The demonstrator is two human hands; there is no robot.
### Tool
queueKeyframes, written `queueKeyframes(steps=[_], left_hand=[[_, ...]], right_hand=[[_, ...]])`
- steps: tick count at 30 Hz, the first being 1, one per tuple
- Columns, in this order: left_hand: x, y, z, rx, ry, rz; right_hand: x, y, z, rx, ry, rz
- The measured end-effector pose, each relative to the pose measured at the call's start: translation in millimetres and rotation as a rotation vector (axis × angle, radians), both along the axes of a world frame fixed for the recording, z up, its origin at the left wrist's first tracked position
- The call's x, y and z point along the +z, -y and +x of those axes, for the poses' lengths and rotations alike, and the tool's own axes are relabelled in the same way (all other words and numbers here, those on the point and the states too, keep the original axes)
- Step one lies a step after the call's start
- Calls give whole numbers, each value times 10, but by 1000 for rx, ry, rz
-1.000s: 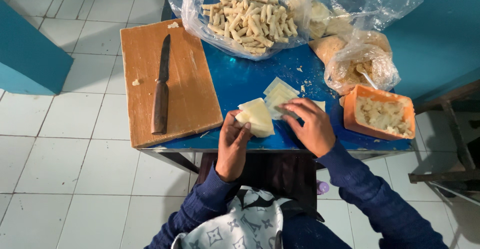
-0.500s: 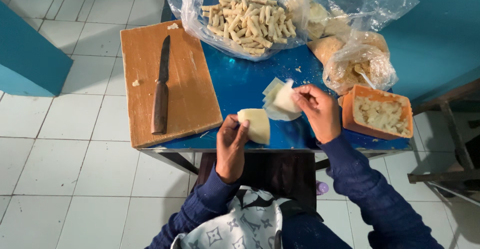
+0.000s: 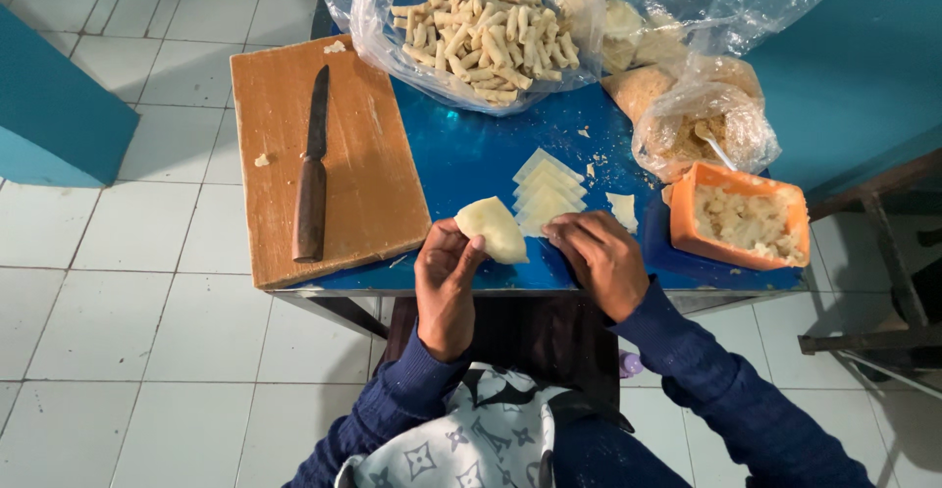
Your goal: The person sits at a small table and assembles filled snack wrappers. They lay thin white sheets in an overlapping zigzag stack on the table, spoon filling from an orange container onto the sheets, and fold or press the sheets over the filling, repeating the cycle. A knife rests on a cutting board nearby and is not used.
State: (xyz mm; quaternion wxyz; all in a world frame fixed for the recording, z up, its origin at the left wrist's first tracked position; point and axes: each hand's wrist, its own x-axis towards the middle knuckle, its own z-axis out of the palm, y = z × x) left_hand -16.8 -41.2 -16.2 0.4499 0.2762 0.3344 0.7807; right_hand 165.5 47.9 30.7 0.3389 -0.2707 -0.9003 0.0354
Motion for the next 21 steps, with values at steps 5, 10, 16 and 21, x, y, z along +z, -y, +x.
queueKeyframes(steps=[5,10,16,21], left_hand=[[-32,-40,50,-52,5,-13],[-68,-108,124,-84,-17,28],[-13,-107,98,-115,-4,0],[64,-89,137,-150,-76,14]], right_hand=[[204,53,-32,16,-81,-168],[200,232,-283,-13,-196,-339],[137,128,-214,-8,-244,-519],[0,14,-113,77,-342,-872]])
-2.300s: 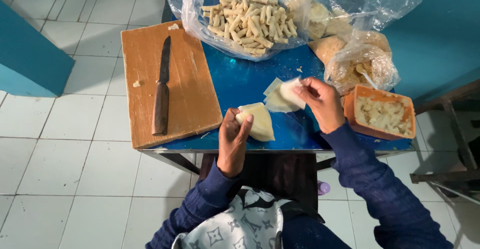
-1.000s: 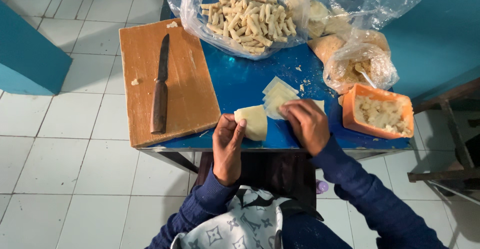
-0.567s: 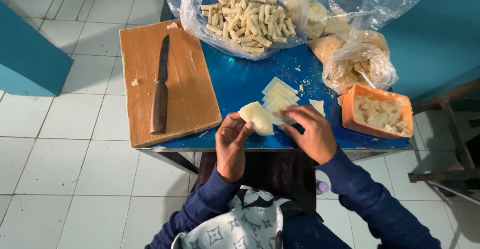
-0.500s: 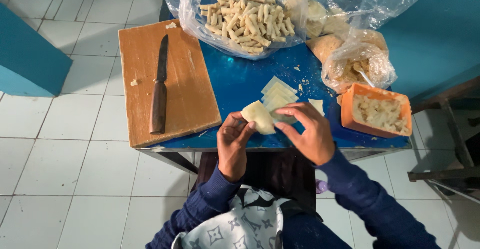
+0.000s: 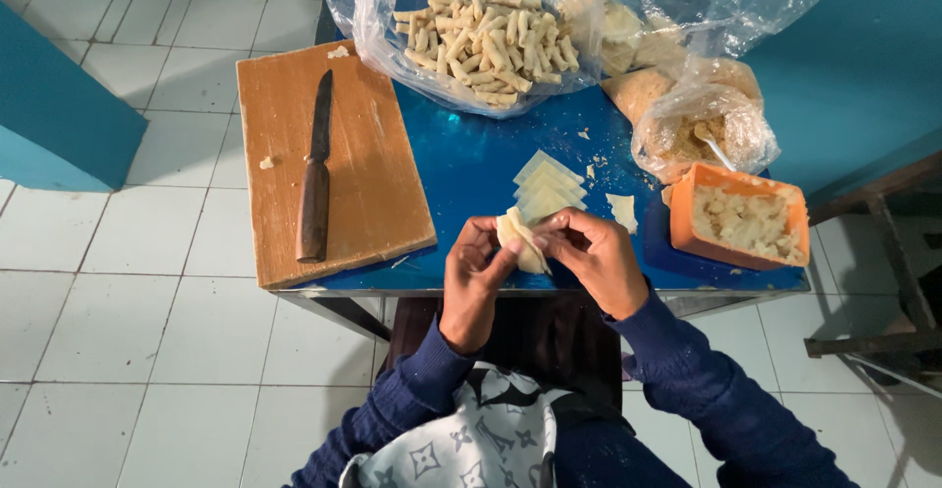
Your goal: The person sits at a small table and assembles filled snack wrappers. They lay thin white sheets in an overlapping zigzag stack on the table, spoon filling from an orange container onto the sheets, and fold or press the sheets over the filling, repeating the cycle. A knife rests on a cutting board nearby and is not used.
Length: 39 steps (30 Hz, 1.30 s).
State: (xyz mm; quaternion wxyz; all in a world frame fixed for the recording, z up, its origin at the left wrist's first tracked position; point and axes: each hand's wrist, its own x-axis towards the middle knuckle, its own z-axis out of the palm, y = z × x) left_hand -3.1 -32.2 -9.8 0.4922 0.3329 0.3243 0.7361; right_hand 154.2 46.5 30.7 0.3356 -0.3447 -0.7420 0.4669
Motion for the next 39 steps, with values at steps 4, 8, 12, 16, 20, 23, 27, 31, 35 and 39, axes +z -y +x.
queueKeyframes(steps=[4,8,12,16,20,23,27,31,35,39], left_hand=[[9,-39,4,-4,-24,-14],[-27,-18,-23,-29,-12,-35],[-49,17,-59,-14,-3,-15],[-64,106,-125,4,-8,-25],[-89,167,-175,55,44,-21],[-110,174,-185,97,53,-21],[-143,176,-183,115,71,-26],[-164,145,-169,93,94,-27],[-173,118,-135,65,108,-6],[-195,71,-81,45,120,12]], right_hand=[[-152,-54,55,49,-79,-143],[-295,-130,118,112,-311,-500],[-378,-241,220,12,-456,-743],[-346,-367,336,-29,-570,-646],[-212,-423,385,-225,-247,-25],[-176,-306,277,-298,192,512],[-193,-3,165,-135,328,838],[-142,141,169,-59,352,901],[3,189,122,-60,332,861],[229,256,73,-96,237,700]])
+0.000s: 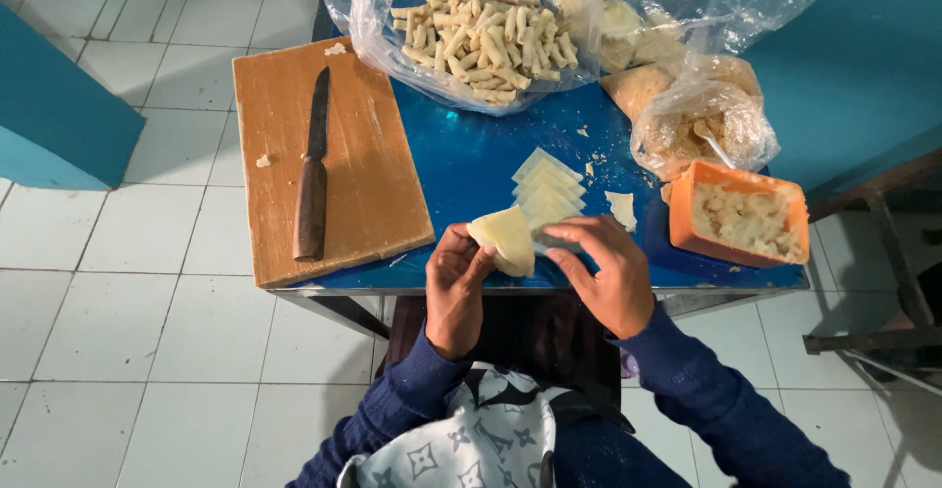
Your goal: The person sits at a small table and assembles filled snack wrappers. They lay thin white sheets in an overlapping zigzag stack on the table, spoon filling from an orange container onto the sheets, and fold or press the sheets over the filling, repeating the cycle. A knife rests on a cutting board nearby and is not used.
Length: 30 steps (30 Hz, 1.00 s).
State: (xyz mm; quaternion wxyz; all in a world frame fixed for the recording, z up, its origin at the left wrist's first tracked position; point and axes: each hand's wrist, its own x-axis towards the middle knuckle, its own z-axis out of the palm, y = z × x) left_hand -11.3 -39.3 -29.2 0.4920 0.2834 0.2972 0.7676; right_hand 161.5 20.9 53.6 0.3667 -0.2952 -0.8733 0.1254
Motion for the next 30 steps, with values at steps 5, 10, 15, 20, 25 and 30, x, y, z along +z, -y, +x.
queueKeyframes(steps=[5,10,15,20,25,30], left_hand=[[-31,-23,68,-19,-76,27],[30,7,36,-45,-30,24],[139,93,-38,22,-59,-35],[198,125,-92,62,-41,-54],[171,156,-109,67,18,-53],[89,128,-95,40,-29,-81]], right_hand=[[-83,86,-198,28,-97,-47],[-377,-227,-43,39,-382,-878],[-432,-553,218,100,-585,-908],[-353,-392,148,-146,-67,-100],[-355,-60,36,-80,85,171],[-320,16,34,-64,101,167]])
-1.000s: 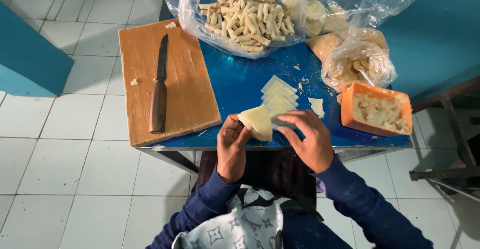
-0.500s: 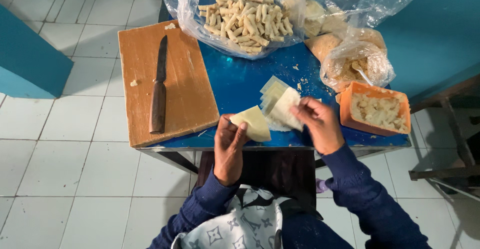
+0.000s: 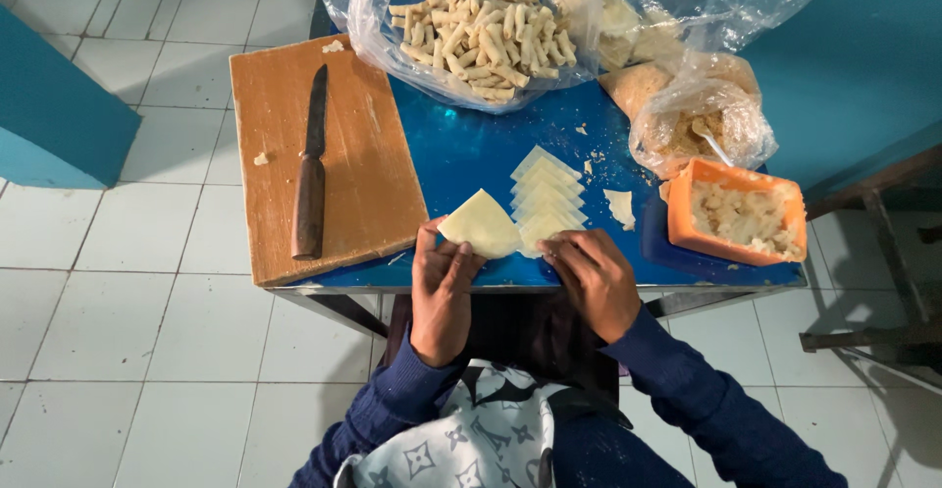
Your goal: The person sits at a small table and assembles filled snack wrappers. They lay thin white sheets in an overlapping zigzag stack on the table, spoon filling from an orange container onto the sheets, and fold or press the sheets over the filling, repeating the cycle. A knife rests on a cutting board nearby and is not used.
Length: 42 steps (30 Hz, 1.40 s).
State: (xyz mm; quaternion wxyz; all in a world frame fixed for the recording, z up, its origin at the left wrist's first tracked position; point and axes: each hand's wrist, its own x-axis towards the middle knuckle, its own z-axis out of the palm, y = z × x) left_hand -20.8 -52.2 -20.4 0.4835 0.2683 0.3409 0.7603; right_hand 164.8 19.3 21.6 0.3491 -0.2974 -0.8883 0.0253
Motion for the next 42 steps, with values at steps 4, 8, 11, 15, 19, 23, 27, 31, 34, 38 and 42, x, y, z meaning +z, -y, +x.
queueKeyframes(steps=[4,8,11,15,19,23,27,31,34,38,42], left_hand=[[-69,-56,77,-15,26,3],[-100,-114,187,-55,4,37],[-78,-129,234,-89,0,75],[-34,-112,212,-131,-54,57],[-22,-131,202,-153,-78,113],[-14,-215,212,-80,-123,57],[34,-230,177,-71,-147,78],[102,-205,208,-120,-106,39],[131,-220,249,-28,-404,-102],[107,-217,261,-73,-283,10],[32,-218,253,-73,-239,27]], right_hand=[[151,-28,1,28,-70,-146],[259,5,-128,71,-178,-196],[257,13,-272,86,-133,-46],[217,-13,-315,54,-132,-24],[157,-78,-218,59,-207,-326],[38,-218,-84,79,-294,-707],[-125,-370,-1,168,-547,-1154],[-207,-398,25,224,-719,-1370],[-186,-342,29,282,-545,-1235],[-145,-302,11,221,-533,-1216],[-195,-341,27,242,-670,-1368]])
